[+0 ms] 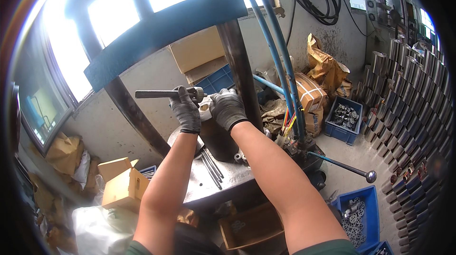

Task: The worker is using a mechanical press machine to assemble small metal rings onto metal rods.

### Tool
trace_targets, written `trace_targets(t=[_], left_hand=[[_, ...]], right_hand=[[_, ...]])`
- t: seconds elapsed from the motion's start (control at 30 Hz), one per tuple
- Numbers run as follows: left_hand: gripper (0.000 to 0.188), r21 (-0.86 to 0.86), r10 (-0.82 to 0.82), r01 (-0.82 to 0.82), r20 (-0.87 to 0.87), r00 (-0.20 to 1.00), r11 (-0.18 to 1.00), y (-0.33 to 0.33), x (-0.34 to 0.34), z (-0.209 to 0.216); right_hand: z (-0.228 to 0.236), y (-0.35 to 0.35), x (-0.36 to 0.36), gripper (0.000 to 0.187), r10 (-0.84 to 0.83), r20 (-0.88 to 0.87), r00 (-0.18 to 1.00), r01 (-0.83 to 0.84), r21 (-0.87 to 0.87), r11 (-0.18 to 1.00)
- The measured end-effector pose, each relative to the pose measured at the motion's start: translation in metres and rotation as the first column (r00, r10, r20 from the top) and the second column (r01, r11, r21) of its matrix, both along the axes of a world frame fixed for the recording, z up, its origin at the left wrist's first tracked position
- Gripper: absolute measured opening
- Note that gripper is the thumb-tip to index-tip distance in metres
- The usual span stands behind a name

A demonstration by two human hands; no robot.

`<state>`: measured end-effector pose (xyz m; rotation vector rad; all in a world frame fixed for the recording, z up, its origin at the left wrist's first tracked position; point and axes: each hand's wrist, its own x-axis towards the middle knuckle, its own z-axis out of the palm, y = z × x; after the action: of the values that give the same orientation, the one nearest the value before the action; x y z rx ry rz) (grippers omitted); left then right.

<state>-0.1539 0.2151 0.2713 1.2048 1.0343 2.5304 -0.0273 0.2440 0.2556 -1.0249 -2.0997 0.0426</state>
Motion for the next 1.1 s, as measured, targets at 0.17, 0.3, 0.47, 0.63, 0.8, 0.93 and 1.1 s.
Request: trace_targets(t=[0.17, 0.3, 0.47, 0.63, 0.8, 0.93, 1.1], left_hand=[[0.032, -0.092, -0.088, 0.090, 0.022, 0.996, 0.992, -0.006, -0.010, 0.003], [0.034, -0.170, -0.149, 0.142, -0.031, 0.988, 0.975, -0.006, -0.011, 0.004], [0.033, -0.198, -0.216, 0.206, -0.030, 0.976, 0.958, -0.005, -0.015, 0.005], [0.033, -0.244, -0.165, 0.142, -0.076, 0.983, 0.959, 0.000, -0.017, 0.005], [0.029, -0.456, -0.104, 0.038, -0.120, 0.987, 0.889, -0.003, -0.001, 0.024], [0.021, -0.362, -0.234, 0.171, -0.138, 0.962, 0.916, 0.001, -0.002, 0.029], [0.021, -0.475, -0.254, 0.126, -0.216, 0.943, 0.871, 0.006, 0.007, 0.043]], right_hand=[[-0.007, -0.001, -0.003, 0.035, 0.008, -0.108, 0.994, -0.005, 0.027, 1.000], [-0.009, 0.000, -0.002, 0.036, 0.017, -0.201, 0.979, 0.002, 0.097, 0.995], [0.005, -0.009, 0.000, 0.031, -0.005, -0.053, 0.999, 0.006, 0.023, 1.000], [0.014, -0.014, 0.001, 0.027, -0.016, 0.008, 1.000, 0.016, 0.010, 1.000], [0.021, -0.008, 0.022, 0.025, 0.091, 0.130, 0.987, -0.080, -0.089, 0.993], [0.039, -0.040, 0.083, 0.022, 0.082, 0.460, 0.884, -0.180, 0.175, 0.968], [0.056, -0.109, 0.200, 0.023, -0.023, 0.865, 0.502, -0.147, 0.112, 0.983]])
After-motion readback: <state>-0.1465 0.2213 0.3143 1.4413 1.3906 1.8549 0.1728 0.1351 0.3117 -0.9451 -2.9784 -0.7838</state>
